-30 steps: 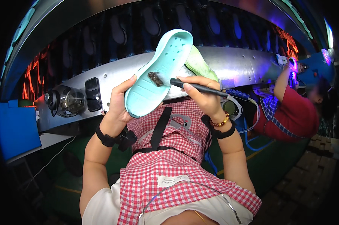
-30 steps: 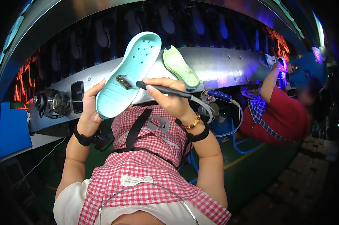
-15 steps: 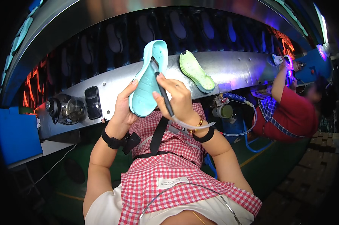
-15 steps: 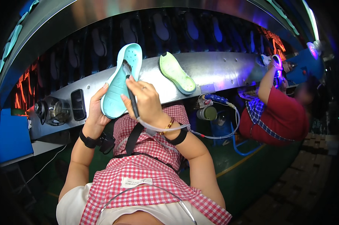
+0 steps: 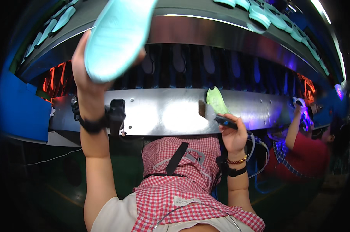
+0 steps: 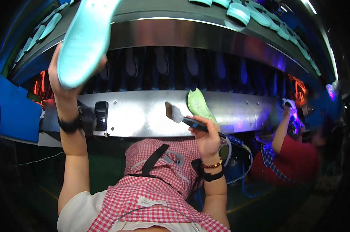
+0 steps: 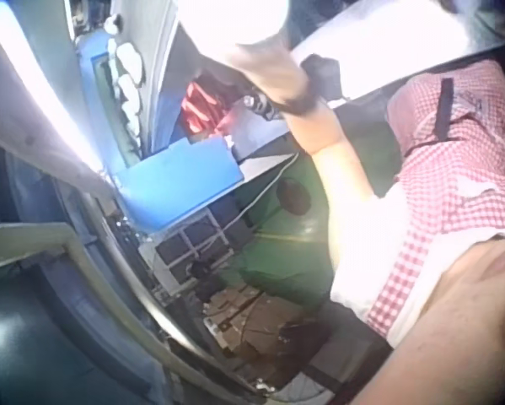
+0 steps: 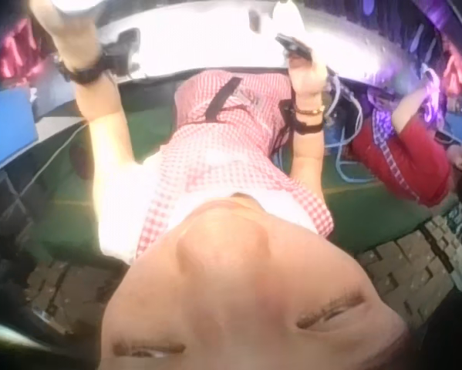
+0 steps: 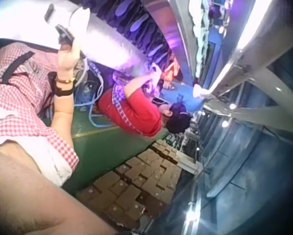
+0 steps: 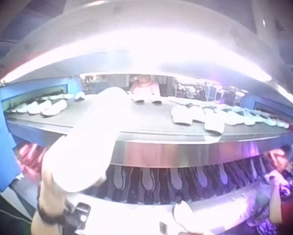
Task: Apply liquid with a brush to shoe soles on an assembly line.
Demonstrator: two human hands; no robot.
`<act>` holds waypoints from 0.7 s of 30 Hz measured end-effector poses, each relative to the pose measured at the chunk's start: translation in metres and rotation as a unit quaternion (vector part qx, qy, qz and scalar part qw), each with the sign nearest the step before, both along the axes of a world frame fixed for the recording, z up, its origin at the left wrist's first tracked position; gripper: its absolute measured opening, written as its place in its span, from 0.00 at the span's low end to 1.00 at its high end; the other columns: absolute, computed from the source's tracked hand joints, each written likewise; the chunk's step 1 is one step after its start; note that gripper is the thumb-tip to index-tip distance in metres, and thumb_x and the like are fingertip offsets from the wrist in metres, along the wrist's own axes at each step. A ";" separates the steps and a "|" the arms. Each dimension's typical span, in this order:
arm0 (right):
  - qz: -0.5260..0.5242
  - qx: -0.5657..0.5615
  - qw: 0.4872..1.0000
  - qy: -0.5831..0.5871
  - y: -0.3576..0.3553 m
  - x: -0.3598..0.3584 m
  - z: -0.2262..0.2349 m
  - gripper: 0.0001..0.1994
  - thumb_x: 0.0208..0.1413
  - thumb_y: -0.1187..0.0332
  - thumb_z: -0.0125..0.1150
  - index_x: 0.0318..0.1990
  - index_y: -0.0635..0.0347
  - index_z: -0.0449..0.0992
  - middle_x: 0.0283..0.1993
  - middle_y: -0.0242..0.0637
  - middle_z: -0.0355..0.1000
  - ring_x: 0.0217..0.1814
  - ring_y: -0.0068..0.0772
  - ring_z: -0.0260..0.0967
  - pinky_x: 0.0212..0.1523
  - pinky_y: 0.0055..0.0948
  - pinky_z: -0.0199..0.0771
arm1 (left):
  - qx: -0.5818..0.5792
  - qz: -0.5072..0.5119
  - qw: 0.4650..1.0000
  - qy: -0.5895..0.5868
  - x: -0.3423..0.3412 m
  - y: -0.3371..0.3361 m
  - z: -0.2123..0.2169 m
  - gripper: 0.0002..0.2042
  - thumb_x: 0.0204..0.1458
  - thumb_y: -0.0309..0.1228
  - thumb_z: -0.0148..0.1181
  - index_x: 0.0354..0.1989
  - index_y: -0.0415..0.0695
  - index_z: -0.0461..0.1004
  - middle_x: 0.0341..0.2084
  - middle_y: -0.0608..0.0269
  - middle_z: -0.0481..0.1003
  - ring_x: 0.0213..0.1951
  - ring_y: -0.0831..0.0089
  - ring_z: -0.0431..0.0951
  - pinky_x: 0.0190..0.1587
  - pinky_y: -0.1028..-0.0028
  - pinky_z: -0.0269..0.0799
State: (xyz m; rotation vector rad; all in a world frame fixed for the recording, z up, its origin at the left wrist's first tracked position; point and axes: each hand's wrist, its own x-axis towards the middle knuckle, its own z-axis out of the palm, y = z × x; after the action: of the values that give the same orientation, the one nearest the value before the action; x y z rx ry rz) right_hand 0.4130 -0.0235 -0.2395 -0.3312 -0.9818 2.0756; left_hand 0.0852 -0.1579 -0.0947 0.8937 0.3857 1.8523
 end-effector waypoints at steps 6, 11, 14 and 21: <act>0.024 -0.040 0.999 0.021 0.000 -0.013 -0.009 0.15 0.55 0.71 0.46 0.47 0.71 0.66 0.48 0.50 0.66 0.40 0.33 0.68 0.44 0.26 0.67 | 0.062 0.223 0.938 -0.257 -0.101 0.043 0.042 0.37 0.53 0.54 0.27 0.60 0.34 0.32 0.61 0.46 0.35 0.63 0.55 0.35 0.63 0.56 0.33; -0.006 -0.094 0.995 -0.039 0.010 -0.005 -0.021 0.12 0.47 0.80 0.54 0.42 0.69 0.69 0.44 0.45 0.69 0.38 0.27 0.69 0.42 0.21 0.69 | -0.153 0.255 0.949 0.102 -0.039 0.089 0.087 0.37 0.52 0.44 0.46 0.61 0.34 0.34 0.61 0.46 0.40 0.62 0.60 0.46 0.62 0.68 0.41; -0.005 -0.094 0.995 -0.041 0.014 0.000 -0.027 0.12 0.47 0.80 0.54 0.42 0.69 0.69 0.41 0.44 0.70 0.38 0.26 0.69 0.41 0.21 0.69 | -0.230 0.238 0.810 0.485 -0.009 0.133 0.111 0.39 0.49 0.44 0.51 0.61 0.36 0.36 0.59 0.45 0.49 0.58 0.61 0.55 0.59 0.68 0.48; -0.016 -0.115 0.993 -0.016 0.017 0.003 -0.047 0.09 0.49 0.78 0.52 0.39 0.64 0.71 0.41 0.43 0.70 0.38 0.27 0.67 0.39 0.22 0.66 | -0.237 0.221 0.402 0.856 0.037 0.250 0.117 0.44 0.45 0.41 0.55 0.61 0.38 0.32 0.57 0.37 0.49 0.60 0.53 0.52 0.59 0.70 0.49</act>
State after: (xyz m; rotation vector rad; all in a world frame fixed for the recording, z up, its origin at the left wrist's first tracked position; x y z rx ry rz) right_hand 0.4163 -0.0069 -0.2864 -0.4971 -0.7521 2.1627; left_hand 0.1223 0.0919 0.0227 2.0679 2.4017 0.2050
